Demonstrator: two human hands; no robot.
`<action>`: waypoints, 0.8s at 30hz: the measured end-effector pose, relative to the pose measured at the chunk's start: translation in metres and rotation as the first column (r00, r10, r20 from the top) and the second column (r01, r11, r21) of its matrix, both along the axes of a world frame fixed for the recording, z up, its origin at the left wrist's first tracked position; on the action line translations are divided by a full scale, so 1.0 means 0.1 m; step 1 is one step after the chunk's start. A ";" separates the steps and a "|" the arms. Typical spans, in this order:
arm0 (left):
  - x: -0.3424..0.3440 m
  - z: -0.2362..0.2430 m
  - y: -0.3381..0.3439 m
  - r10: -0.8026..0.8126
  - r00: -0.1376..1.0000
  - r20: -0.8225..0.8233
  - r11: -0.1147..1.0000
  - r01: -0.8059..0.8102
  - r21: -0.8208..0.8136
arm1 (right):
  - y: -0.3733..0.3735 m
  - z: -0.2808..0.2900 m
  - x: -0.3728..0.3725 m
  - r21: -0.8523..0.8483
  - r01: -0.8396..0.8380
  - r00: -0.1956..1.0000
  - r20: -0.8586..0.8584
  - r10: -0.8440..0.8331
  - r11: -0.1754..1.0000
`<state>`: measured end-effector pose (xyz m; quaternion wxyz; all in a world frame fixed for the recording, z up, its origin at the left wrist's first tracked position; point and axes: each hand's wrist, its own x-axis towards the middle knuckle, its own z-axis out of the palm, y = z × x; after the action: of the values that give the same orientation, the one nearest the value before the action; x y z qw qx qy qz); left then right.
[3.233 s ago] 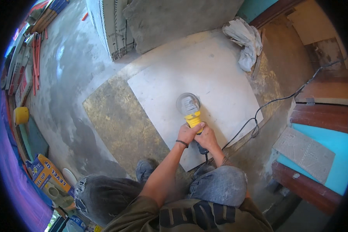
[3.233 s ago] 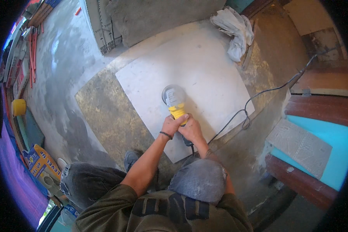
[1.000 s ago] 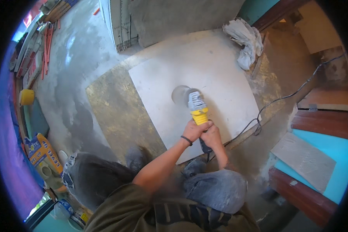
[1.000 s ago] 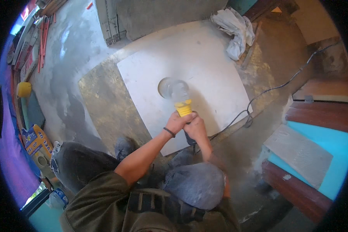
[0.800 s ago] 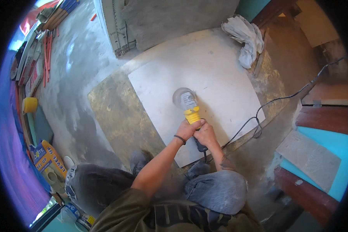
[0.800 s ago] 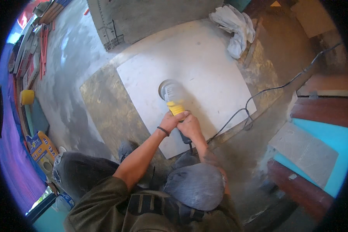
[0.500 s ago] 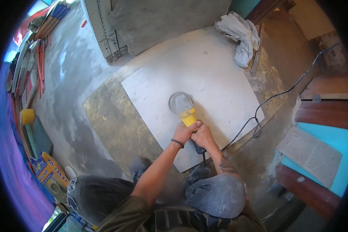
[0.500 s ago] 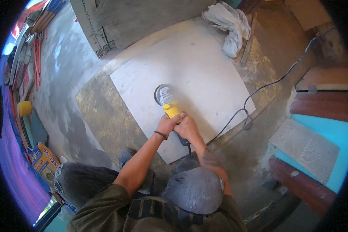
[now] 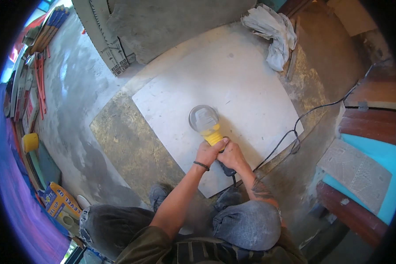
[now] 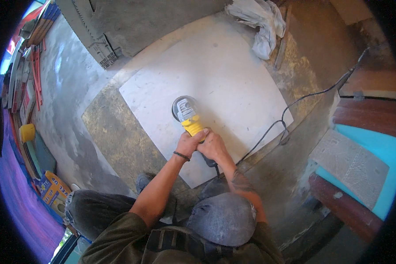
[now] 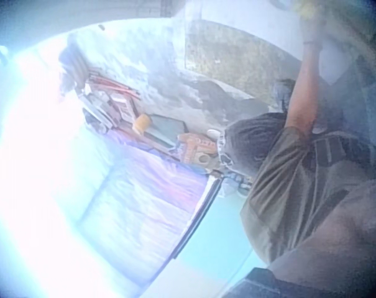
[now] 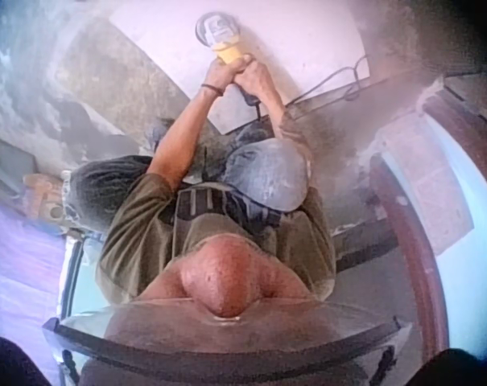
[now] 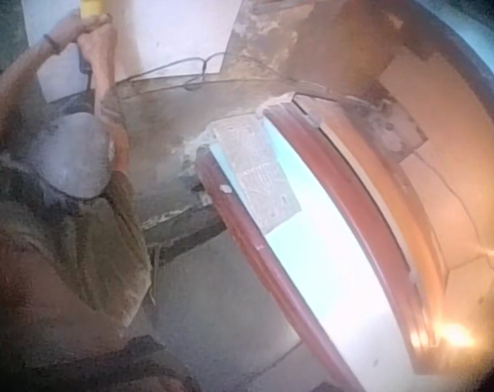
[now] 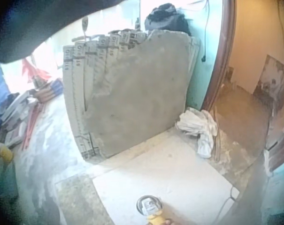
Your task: The person uses an angle grinder to drill a circular hole into a tile, then carries the tile into another room and fits it onto the floor around a plumbing pipe.
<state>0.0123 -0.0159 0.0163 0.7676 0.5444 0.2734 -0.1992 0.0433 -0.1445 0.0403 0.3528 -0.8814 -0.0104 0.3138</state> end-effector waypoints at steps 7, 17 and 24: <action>-0.04 0.06 -0.01 0.044 0.998 0.038 0.998 -0.042 -0.044 | 0.03 0.10 0.01 0.001 -0.039 0.999 0.004 0.039 0.999; -0.04 0.03 -0.06 0.095 0.991 0.094 0.993 -0.089 -0.075 | -0.02 0.09 -0.01 0.012 -0.017 1.000 0.008 0.017 1.000; -0.04 0.01 -0.06 0.082 0.994 0.065 0.994 -0.077 -0.080 | -0.02 0.05 -0.02 -0.002 0.002 1.000 0.001 -0.002 1.000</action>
<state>0.0087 -0.0220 0.0169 0.8043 0.5096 0.2604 -0.1602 0.0415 -0.1470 0.0457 0.3523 -0.8819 -0.0095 0.3132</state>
